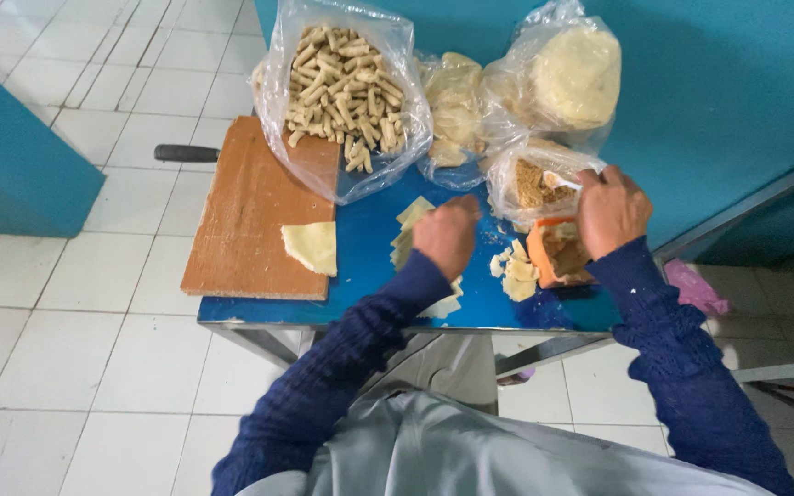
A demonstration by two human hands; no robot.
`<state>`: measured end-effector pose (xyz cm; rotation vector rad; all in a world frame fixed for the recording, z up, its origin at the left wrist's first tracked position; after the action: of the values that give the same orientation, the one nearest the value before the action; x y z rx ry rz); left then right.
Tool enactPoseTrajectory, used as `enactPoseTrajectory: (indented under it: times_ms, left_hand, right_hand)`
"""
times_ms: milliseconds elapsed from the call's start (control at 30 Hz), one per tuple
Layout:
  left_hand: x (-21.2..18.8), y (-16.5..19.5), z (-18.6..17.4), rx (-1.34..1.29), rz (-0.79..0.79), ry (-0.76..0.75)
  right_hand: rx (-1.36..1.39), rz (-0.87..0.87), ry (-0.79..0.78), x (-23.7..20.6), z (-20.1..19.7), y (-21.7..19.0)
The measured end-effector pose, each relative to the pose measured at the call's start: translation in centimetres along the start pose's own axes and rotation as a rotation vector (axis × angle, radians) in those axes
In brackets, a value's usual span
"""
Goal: The person sits at a small table and folds thin dough squares around a scoop of filling taken from an orange container, pressing the edges together to form filled pastries. Finished pastries accumulate in a plastic bag beside the table alongside bags of dough and brown sugar.
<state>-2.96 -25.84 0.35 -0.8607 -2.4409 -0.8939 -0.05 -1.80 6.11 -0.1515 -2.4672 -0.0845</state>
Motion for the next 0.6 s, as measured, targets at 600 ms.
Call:
enactPoseTrajectory:
  times_ms: [600]
  left_hand:
    - [-6.8,-4.6,-8.0,0.03,-0.114,0.067]
  right_hand:
    - [-0.069,-0.083,-0.01,2.5,0.1,1.9]
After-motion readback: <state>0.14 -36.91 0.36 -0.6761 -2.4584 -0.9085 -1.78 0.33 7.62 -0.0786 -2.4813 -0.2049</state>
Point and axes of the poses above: each hand's wrist, its own x-axis towards the middle knuckle, its own z-axis out of the palm, y = z × x, the point moved 5 cm from there along x, towards the middle knuckle, and after that the axes turned 11 degrees about z, right-handed, at the moved point
